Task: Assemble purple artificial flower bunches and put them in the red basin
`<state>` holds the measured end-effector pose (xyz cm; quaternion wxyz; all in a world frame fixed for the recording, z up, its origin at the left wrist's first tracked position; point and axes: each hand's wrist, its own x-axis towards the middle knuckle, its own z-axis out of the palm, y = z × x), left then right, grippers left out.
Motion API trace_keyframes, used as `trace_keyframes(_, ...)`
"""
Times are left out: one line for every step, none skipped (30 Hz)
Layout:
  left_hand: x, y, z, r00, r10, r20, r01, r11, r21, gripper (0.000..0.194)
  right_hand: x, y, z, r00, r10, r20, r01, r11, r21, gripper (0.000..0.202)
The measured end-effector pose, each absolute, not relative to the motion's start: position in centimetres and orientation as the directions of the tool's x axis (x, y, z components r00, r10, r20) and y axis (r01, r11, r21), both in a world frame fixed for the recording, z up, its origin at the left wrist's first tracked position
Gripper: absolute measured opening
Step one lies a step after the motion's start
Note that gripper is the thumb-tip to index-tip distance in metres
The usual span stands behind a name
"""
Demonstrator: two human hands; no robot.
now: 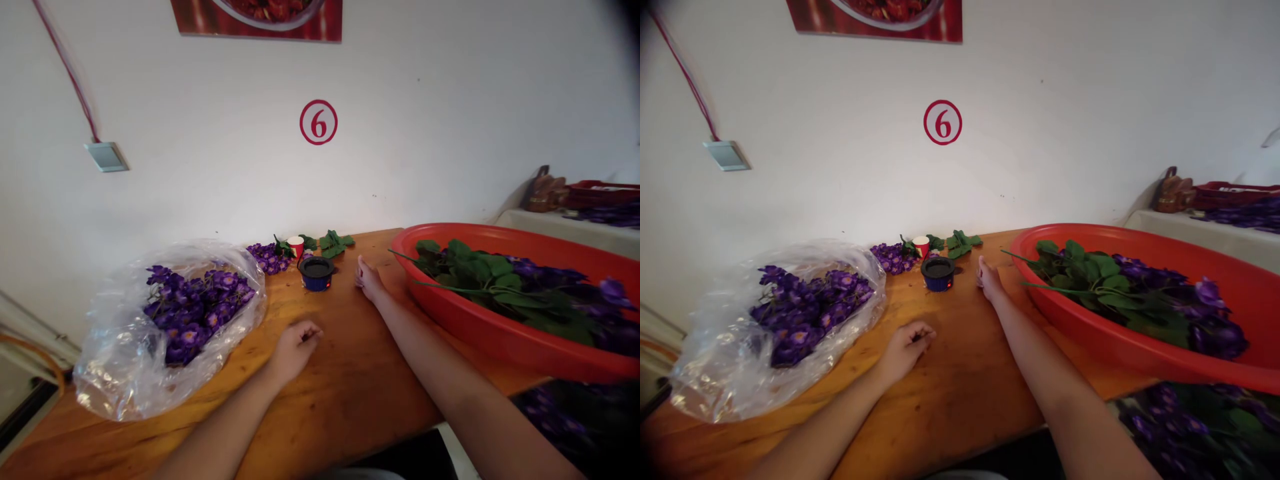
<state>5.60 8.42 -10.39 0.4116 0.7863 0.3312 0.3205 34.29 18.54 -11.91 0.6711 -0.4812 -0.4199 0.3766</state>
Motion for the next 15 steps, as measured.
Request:
trace_keyframes(5.6,8.4,-10.4,0.575,0.782,0.239,0.258,-0.451,0.854,0.025,34.2,18.1,-11.9,0.356,0.912,0.203,-0.112,0.257,-0.960,0.059)
trace_keyframes(5.6,8.4,-10.4,0.574,0.781,0.248,0.259,-0.460,0.849,0.025,34.1,17.7,-11.9,0.345,0.916,0.206,-0.120,0.261,-0.958,0.059)
trace_keyframes(5.6,8.4,-10.4,0.572,0.779,0.257,0.259,-0.469,0.845,0.024,34.0,17.3,-11.9,0.331,0.920,0.208,-0.127,0.262,-0.957,0.058)
trace_keyframes(5.6,8.3,-10.5,0.571,0.777,0.266,0.257,-0.477,0.840,0.023,33.9,16.8,-11.8,0.317,0.925,0.210,-0.129,0.261,-0.957,0.057)
trace_keyframes(5.6,8.3,-10.6,0.570,0.774,0.276,0.256,-0.486,0.835,0.022,33.8,16.4,-11.8,0.303,0.930,0.211,-0.129,0.259,-0.957,0.056)
trace_keyframes(5.5,8.3,-10.6,0.568,0.772,0.285,0.257,-0.495,0.830,0.022,33.6,15.9,-11.7,0.288,0.934,0.213,-0.127,0.257,-0.958,0.055)
trace_keyframes(5.5,8.3,-10.7,0.564,0.772,0.293,0.259,-0.503,0.825,0.022,33.5,15.4,-11.7,0.275,0.937,0.215,-0.121,0.256,-0.959,0.053)
trace_keyframes(5.5,8.3,-10.7,0.560,0.772,0.301,0.260,-0.509,0.820,0.022,33.3,14.8,-11.6,0.262,0.940,0.218,-0.113,0.255,-0.960,0.052)
trace_keyframes(5.5,8.3,-10.7,0.555,0.772,0.308,0.263,-0.515,0.816,0.023,33.0,14.3,-11.6,0.250,0.943,0.222,-0.101,0.253,-0.962,0.051)
trace_keyframes(5.5,8.3,-10.7,0.552,0.773,0.312,0.268,-0.519,0.812,0.024,32.7,13.7,-11.6,0.238,0.945,0.226,-0.085,0.252,-0.964,0.051)
trace_keyframes(5.5,8.3,-10.6,0.552,0.773,0.313,0.274,-0.523,0.807,0.025,32.4,13.2,-11.6,0.226,0.947,0.231,-0.066,0.251,-0.966,0.051)
trace_keyframes(5.4,8.3,-10.5,0.552,0.772,0.316,0.279,-0.528,0.802,0.025,32.1,12.5,-11.6,0.213,0.948,0.236,-0.041,0.250,-0.967,0.050)
trace_keyframes(5.3,8.4,-10.4,0.551,0.771,0.320,0.284,-0.534,0.796,0.025,31.7,11.8,-11.7,0.201,0.949,0.244,-0.012,0.251,-0.968,0.050)
trace_keyframes(5.3,8.4,-10.4,0.546,0.771,0.327,0.287,-0.539,0.792,0.025,31.3,11.1,-11.6,0.186,0.949,0.254,0.022,0.254,-0.967,0.050)
trace_keyframes(5.2,8.4,-10.3,0.536,0.775,0.335,0.287,-0.540,0.791,0.025,30.8,10.2,-11.5,0.168,0.949,0.267,0.061,0.260,-0.964,0.050)
